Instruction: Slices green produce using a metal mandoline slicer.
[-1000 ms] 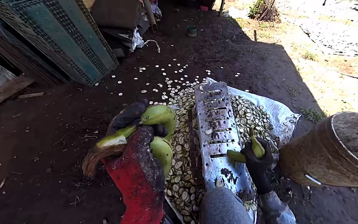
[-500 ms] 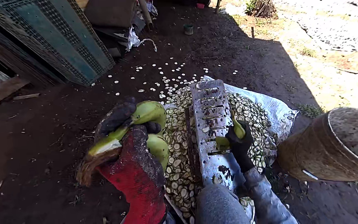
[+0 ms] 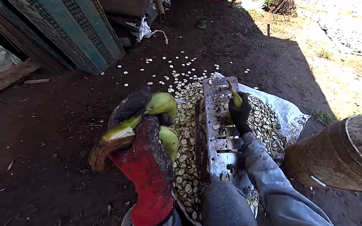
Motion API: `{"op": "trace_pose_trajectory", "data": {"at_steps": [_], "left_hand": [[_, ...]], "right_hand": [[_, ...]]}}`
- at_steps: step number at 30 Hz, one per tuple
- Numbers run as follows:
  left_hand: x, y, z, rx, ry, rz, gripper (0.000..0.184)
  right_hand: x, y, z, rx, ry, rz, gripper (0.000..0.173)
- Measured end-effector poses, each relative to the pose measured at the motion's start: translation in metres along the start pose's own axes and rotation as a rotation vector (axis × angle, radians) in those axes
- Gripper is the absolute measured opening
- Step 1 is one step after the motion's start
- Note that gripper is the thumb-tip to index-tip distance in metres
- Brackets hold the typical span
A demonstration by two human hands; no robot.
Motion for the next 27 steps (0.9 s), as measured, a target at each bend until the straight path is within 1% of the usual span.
{"op": "trace_pose_trajectory", "data": {"at_steps": [1, 3, 4, 5, 6, 8, 10, 11, 13, 14, 16, 19, 21, 22, 23, 24, 26, 27], "left_hand": [[-0.005, -0.001, 0.0, -0.018, 0.013, 0.006, 0.034], [-0.015, -0.001, 0.0, -0.046, 0.018, 0.023, 0.033], [-0.02, -0.002, 0.0, -0.046, 0.034, 0.023, 0.032], [-0.025, -0.002, 0.0, -0.045, 0.052, 0.014, 0.03], [-0.028, -0.002, 0.001, -0.055, 0.058, 0.007, 0.028], [-0.026, -0.001, -0.003, -0.027, 0.033, 0.022, 0.032], [-0.015, -0.001, -0.006, -0.025, 0.023, -0.005, 0.032], [-0.011, 0.0, -0.006, -0.03, 0.029, -0.032, 0.031], [-0.004, 0.0, -0.005, -0.019, 0.035, -0.069, 0.032], [-0.003, -0.002, -0.002, -0.013, 0.033, -0.073, 0.032], [-0.002, -0.005, 0.002, -0.006, 0.033, -0.059, 0.034], [-0.005, -0.006, 0.001, -0.045, 0.059, -0.042, 0.034], [-0.009, -0.006, 0.001, -0.045, 0.059, -0.006, 0.036], [-0.009, -0.006, 0.001, -0.037, 0.058, 0.007, 0.036], [-0.01, -0.005, -0.002, -0.024, 0.057, 0.003, 0.035], [-0.01, -0.004, -0.004, -0.008, 0.044, -0.015, 0.034], [-0.014, -0.001, -0.008, -0.008, 0.018, -0.029, 0.034], [-0.015, 0.001, -0.009, -0.012, 0.012, -0.019, 0.035]], "right_hand": [[-0.024, 0.04, 0.006, 0.021, -0.022, -0.005, 0.034], [-0.073, 0.12, 0.023, 0.04, -0.078, -0.086, 0.032], [-0.089, 0.144, 0.033, 0.021, -0.117, -0.116, 0.028], [-0.096, 0.155, 0.04, -0.004, -0.151, -0.13, 0.026], [-0.093, 0.151, 0.041, -0.021, -0.156, -0.132, 0.026], [-0.062, 0.11, 0.029, -0.037, -0.074, -0.088, 0.027], [-0.013, 0.044, 0.006, -0.056, -0.024, 0.01, 0.03], [0.008, 0.01, -0.004, -0.077, 0.011, 0.018, 0.032], [0.036, -0.044, -0.014, -0.09, 0.089, 0.062, 0.035], [0.043, -0.062, -0.012, -0.076, 0.133, 0.108, 0.039], [0.043, -0.079, -0.004, -0.004, 0.257, 0.233, 0.047], [0.032, -0.08, 0.021, 0.038, 0.392, 0.376, 0.045], [0.018, -0.052, 0.028, 0.041, 0.459, 0.392, 0.04], [0.008, -0.03, 0.033, 0.0, 0.473, 0.372, 0.035], [-0.005, -0.002, 0.041, -0.052, 0.48, 0.356, 0.031], [-0.018, 0.026, 0.045, -0.081, 0.476, 0.323, 0.031], [-0.051, 0.09, 0.056, -0.073, 0.401, 0.292, 0.028], [-0.066, 0.118, 0.064, -0.106, 0.365, 0.268, 0.027]]}}
Point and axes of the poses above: each hand's wrist, its own y-axis away from the middle knuckle, its own x-axis out of the palm, z = x × y, the point moved 8 cm from there along -y, towards the middle knuckle, and after that the axes turned 2 degrees about -x, right-handed, at the moved point
